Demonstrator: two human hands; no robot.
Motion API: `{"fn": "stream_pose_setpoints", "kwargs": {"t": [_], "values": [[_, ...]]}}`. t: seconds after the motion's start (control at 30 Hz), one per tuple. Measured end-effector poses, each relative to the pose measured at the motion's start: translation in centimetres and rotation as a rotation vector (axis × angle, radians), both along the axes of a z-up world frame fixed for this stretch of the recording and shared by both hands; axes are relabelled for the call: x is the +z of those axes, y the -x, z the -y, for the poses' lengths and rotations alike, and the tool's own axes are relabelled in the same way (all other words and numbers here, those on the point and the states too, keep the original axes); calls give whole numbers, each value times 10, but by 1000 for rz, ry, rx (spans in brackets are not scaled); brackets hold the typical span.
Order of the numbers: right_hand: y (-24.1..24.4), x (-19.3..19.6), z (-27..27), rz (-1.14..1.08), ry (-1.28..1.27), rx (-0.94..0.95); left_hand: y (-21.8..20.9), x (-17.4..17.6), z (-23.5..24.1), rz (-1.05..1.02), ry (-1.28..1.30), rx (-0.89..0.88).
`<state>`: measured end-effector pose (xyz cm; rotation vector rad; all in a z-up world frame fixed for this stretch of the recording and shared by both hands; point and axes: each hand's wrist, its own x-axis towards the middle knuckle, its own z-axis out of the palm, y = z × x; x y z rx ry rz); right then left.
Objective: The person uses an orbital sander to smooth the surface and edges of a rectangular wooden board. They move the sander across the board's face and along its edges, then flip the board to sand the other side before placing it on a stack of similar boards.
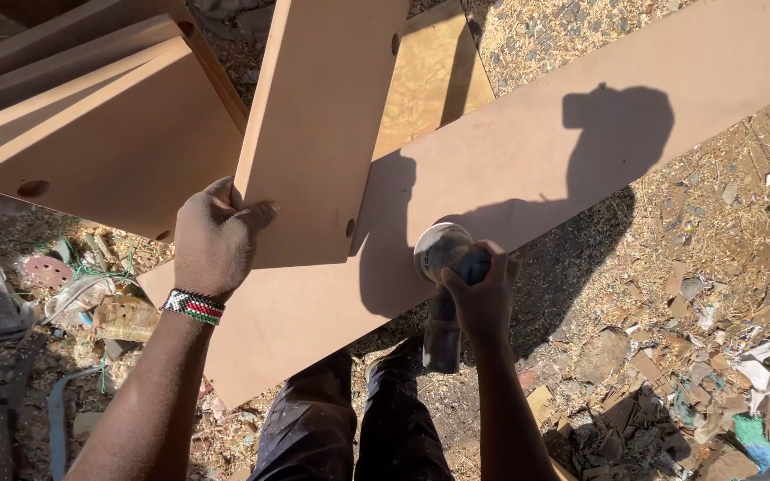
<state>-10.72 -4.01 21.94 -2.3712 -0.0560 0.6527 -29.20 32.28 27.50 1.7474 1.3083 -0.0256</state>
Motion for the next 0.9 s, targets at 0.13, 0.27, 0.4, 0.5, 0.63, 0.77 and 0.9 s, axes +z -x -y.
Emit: {"fn": "stream_pose_setpoints", "kwargs": {"t": [0.13,0.27,0.4,0.5,0.63,0.77,0.9], "values": [[-7,-26,-35,-31,63,-2,8,7,-13,-8,21,32],[-8,-25,-62,-47,117,-27,10,13,-13,28,104,123],[-8,-32,-72,-43,166,-29,5,36,-7,73,166,178],[-8,-42,-71,-30,208,-26,-3,57,-4,110,185,204],[-3,-27,-77,-13,236,17,6,45,-4,162,197,258],[0,-28,-78,14,194,80,18,26,5,183,188,309],[0,-42,-71,102,161,102,28,9,9,233,182,339]]}}
